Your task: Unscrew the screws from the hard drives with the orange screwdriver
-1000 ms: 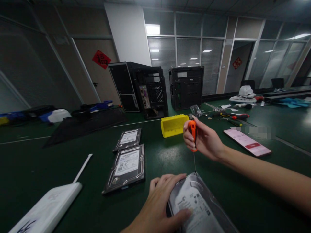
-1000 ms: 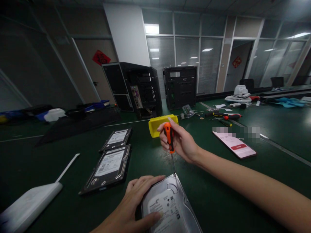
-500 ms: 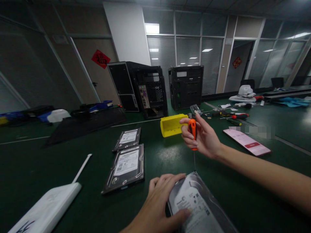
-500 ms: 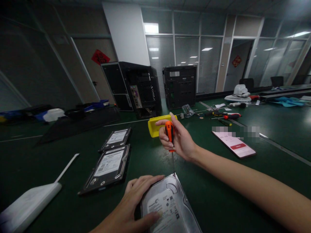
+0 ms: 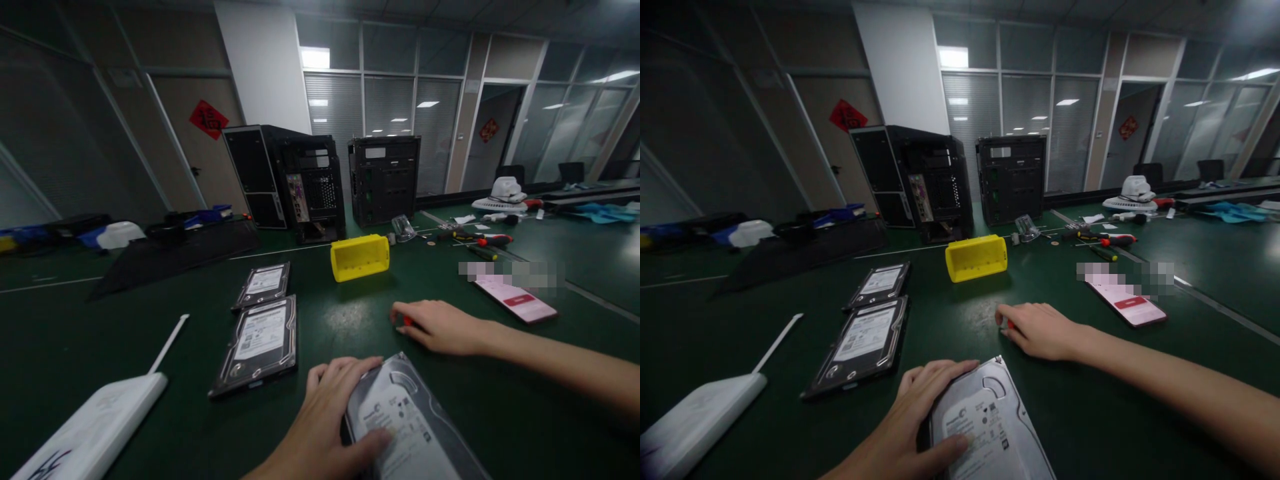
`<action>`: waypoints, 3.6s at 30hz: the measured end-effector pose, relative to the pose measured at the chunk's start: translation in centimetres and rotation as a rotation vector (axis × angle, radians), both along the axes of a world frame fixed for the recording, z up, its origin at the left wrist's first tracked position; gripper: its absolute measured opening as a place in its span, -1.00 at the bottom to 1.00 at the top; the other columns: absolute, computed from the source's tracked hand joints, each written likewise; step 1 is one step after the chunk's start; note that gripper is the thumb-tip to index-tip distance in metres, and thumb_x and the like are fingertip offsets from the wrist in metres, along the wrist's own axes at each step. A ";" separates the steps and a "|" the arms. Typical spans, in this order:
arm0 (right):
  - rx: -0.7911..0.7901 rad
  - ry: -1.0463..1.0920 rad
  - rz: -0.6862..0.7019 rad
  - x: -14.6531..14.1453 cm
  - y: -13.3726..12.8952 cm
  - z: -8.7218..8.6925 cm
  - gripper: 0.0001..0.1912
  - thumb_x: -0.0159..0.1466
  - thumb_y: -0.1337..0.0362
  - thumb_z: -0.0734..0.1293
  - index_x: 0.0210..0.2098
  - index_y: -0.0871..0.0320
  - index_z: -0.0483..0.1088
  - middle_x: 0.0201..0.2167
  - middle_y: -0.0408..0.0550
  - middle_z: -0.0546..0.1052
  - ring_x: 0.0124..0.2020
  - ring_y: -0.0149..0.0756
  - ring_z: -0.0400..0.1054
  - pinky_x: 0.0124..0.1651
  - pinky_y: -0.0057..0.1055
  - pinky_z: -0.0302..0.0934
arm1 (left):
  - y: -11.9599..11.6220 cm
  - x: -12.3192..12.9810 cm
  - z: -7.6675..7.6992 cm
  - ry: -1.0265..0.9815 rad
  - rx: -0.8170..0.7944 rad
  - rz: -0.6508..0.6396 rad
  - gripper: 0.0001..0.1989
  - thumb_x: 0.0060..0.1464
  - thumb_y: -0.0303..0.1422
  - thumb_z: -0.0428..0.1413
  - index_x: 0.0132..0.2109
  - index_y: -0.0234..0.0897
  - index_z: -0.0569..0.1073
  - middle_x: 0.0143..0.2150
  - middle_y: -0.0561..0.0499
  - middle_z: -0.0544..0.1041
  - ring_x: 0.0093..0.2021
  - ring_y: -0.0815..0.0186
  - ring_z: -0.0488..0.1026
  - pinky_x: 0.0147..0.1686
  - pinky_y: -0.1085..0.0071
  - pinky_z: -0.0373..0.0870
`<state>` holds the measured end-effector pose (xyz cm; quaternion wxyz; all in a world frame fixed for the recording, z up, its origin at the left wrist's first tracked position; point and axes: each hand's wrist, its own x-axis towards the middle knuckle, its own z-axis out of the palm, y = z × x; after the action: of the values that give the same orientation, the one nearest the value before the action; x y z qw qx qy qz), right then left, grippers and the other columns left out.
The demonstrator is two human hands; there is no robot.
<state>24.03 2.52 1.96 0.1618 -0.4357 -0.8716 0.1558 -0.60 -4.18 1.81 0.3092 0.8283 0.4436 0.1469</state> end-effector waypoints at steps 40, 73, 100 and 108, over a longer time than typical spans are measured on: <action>0.230 0.131 0.017 -0.7 -3.3 -1.8 -0.82 0.23 0.16 0.25 -0.32 0.12 0.41 -0.18 -0.04 0.38 -0.11 -0.23 0.18 -0.08 -0.23 0.07 | 0.1 0.0 0.1 -0.011 -0.026 -0.027 -0.41 -0.01 -0.08 0.13 0.17 0.02 0.20 0.12 0.03 0.26 0.10 0.06 0.11 0.10 0.08 0.08; 0.070 0.962 0.101 -0.5 -1.1 4.0 -0.64 0.21 0.35 0.29 0.00 0.06 0.23 -0.11 -0.10 0.38 -0.07 -0.35 0.32 -0.01 -0.39 0.28 | 3.2 1.2 0.4 0.057 -0.014 -0.187 -0.46 0.03 -0.07 0.09 0.16 0.03 0.23 0.03 0.01 0.27 0.03 0.14 0.18 0.06 0.15 0.13; -0.603 1.516 0.306 -4.3 -0.8 5.4 -0.71 0.26 0.21 0.19 -0.03 0.11 0.21 -0.37 -0.13 0.39 -0.39 -0.45 0.31 -0.30 -0.45 0.24 | 2.9 1.3 0.4 0.024 -0.008 -0.172 -0.49 0.02 -0.08 0.10 0.13 0.02 0.27 0.01 0.01 0.29 0.01 0.12 0.19 0.06 0.11 0.09; -0.551 1.466 0.213 -4.6 -0.1 4.6 -0.80 0.20 0.17 0.26 -0.28 0.16 0.25 -0.41 -0.14 0.34 -0.49 -0.48 0.24 -0.47 -0.51 0.16 | 2.8 1.3 0.8 0.036 -0.024 -0.166 -0.50 0.02 -0.09 0.10 0.13 -0.01 0.28 0.02 0.00 0.30 0.01 0.11 0.20 0.06 0.12 0.10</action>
<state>19.40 2.42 6.56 0.5656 -0.1607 -0.5097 0.6281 0.74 -1.41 2.60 0.3224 0.8609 0.3805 0.1005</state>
